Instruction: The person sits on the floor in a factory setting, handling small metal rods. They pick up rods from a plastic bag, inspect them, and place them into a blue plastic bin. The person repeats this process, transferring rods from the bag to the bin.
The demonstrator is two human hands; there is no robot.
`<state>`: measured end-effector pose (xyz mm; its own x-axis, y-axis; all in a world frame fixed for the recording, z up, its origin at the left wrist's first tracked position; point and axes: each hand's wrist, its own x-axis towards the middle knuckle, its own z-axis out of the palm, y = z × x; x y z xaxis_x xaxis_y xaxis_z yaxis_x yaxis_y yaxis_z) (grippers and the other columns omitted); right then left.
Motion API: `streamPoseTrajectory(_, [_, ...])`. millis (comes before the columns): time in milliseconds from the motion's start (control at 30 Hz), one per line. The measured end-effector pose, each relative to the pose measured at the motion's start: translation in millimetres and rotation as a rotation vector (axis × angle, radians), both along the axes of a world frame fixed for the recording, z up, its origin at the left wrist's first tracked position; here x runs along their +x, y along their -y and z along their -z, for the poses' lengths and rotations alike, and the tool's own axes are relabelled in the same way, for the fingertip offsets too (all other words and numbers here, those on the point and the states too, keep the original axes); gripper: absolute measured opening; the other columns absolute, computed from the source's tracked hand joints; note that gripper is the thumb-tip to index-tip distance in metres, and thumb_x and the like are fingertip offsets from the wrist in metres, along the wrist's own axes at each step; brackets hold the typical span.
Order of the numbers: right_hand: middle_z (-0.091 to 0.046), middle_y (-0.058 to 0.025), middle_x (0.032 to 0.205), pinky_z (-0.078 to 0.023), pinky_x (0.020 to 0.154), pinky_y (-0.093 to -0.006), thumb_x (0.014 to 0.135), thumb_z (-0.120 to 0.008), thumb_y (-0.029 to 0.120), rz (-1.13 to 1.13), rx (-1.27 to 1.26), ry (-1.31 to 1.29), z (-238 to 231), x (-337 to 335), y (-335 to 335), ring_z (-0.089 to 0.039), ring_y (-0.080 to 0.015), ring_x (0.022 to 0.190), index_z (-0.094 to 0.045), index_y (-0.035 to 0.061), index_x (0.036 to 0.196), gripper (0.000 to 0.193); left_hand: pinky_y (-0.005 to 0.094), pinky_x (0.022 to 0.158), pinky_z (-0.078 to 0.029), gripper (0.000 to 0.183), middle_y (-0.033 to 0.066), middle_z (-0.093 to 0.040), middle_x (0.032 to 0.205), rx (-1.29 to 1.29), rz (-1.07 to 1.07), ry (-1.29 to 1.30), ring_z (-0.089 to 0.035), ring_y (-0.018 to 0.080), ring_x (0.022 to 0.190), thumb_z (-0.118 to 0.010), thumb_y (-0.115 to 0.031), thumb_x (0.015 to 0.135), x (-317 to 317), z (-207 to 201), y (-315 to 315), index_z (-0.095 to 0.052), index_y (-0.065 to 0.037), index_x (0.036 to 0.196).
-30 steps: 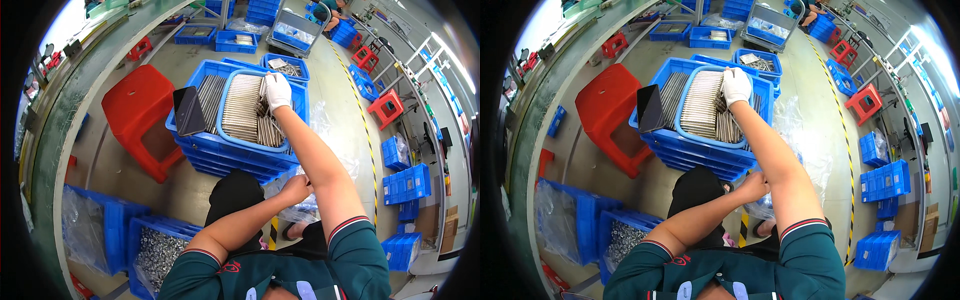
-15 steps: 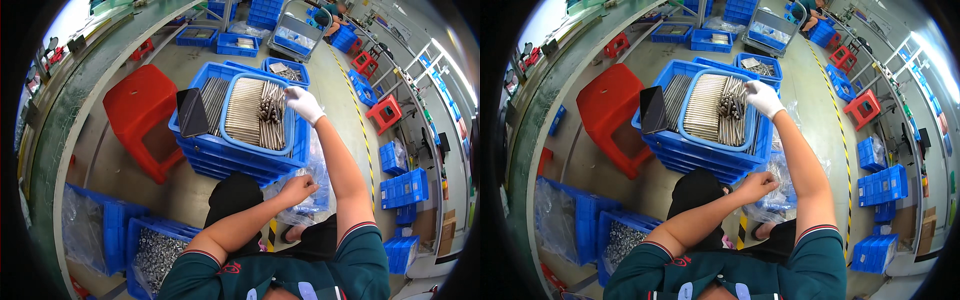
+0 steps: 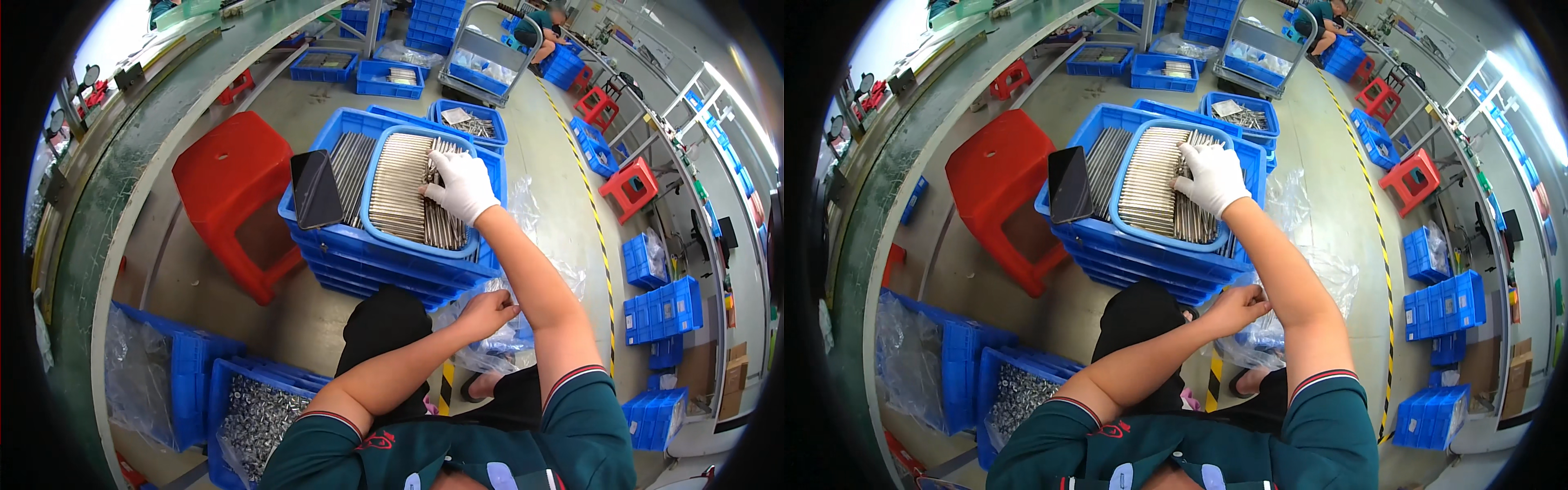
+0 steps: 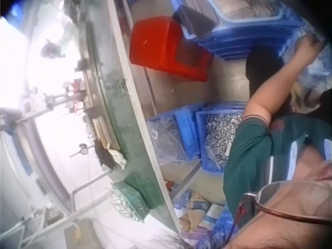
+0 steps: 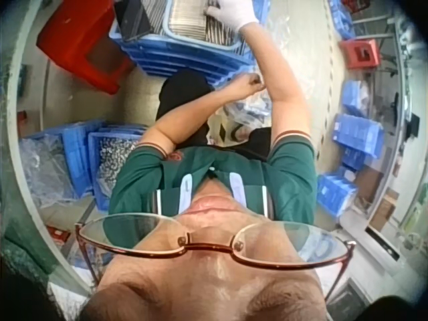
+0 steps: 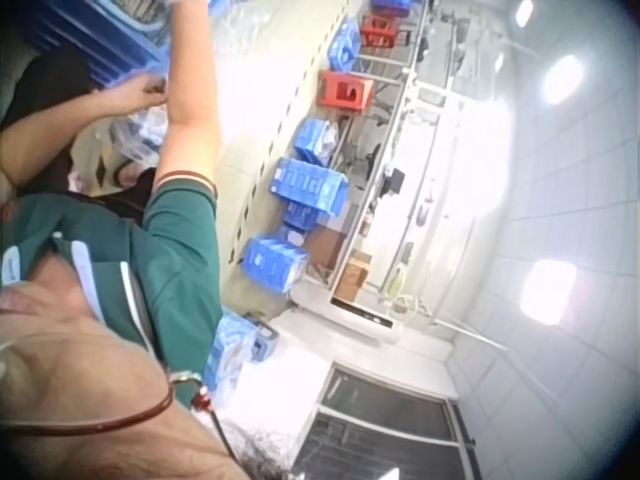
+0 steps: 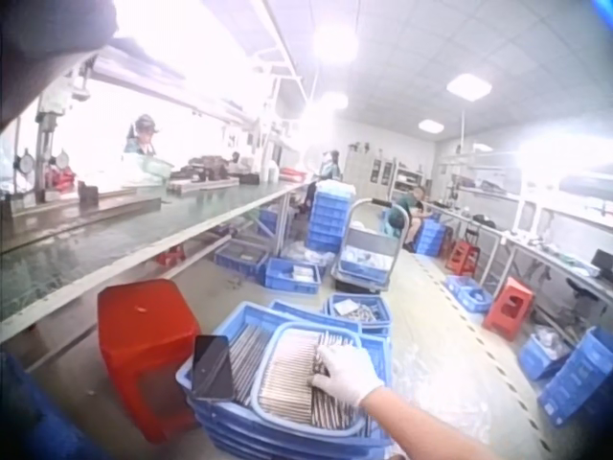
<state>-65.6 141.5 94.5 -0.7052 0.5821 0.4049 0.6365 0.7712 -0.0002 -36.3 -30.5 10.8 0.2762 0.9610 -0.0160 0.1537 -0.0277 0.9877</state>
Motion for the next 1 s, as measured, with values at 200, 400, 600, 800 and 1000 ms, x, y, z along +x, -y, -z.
streamPoseTrajectory(200, [-0.066,-0.0105,0.091,-0.045,0.076,-0.0437,0.078,-0.062,0.034,0.055,-0.024,-0.059,8,-13,-11,-0.060,-0.0295,0.090,-0.061,0.0103,0.107,0.037,0.0350,0.058,-0.042,0.027,0.0103,-0.060,0.067,0.046,-0.002,0.067,-0.055,0.0192,0.060,-0.062,-0.025,0.085,2,-3,3,-0.062,-0.001,0.096])
streamPoseTrajectory(400, [-0.067,-0.0089,0.088,-0.046,0.078,-0.0407,0.080,-0.059,0.026,-0.014,0.035,-0.047,19,-17,-8,-0.061,-0.0294,0.086,-0.067,0.0083,0.091,0.022,0.0352,0.058,-0.042,0.026,0.0102,-0.061,0.068,0.033,-0.013,0.084,-0.055,0.0187,0.060,-0.063,-0.025,0.085,2,-4,2,-0.062,-0.001,0.096])
streamPoseTrajectory(600, [-0.066,-0.0137,0.097,-0.046,0.085,-0.0398,0.080,-0.062,0.027,-0.120,-0.081,-0.123,6,-12,-3,-0.060,-0.0313,0.095,-0.065,0.0063,0.101,0.030,0.0347,0.056,-0.041,0.029,0.0093,-0.057,0.064,0.005,0.010,-0.032,-0.053,0.0173,0.058,-0.064,-0.029,0.085,2,2,0,-0.061,-0.001,0.089])
streamPoseTrajectory(800, [-0.066,-0.0139,0.096,-0.050,0.081,-0.0388,0.081,-0.057,0.018,0.120,-0.064,-0.208,-21,33,-67,-0.063,-0.0318,0.090,-0.066,0.0125,0.104,0.025,0.0331,0.055,-0.040,0.029,0.0059,-0.055,0.062,0.019,0.027,0.028,-0.050,0.0139,0.057,-0.063,-0.028,0.086,6,-1,1,-0.060,0.001,0.083])
streamPoseTrajectory(1000, [-0.068,-0.0132,0.086,-0.053,0.073,-0.0400,0.072,-0.058,0.007,0.043,0.076,0.381,-21,20,-57,-0.066,-0.0297,0.083,-0.069,0.0141,0.088,0.020,0.0325,0.056,-0.040,0.028,0.0073,-0.056,0.063,-0.014,0.010,0.038,-0.050,0.0148,0.058,-0.063,-0.027,0.086,3,4,-1,-0.061,0.000,0.085])
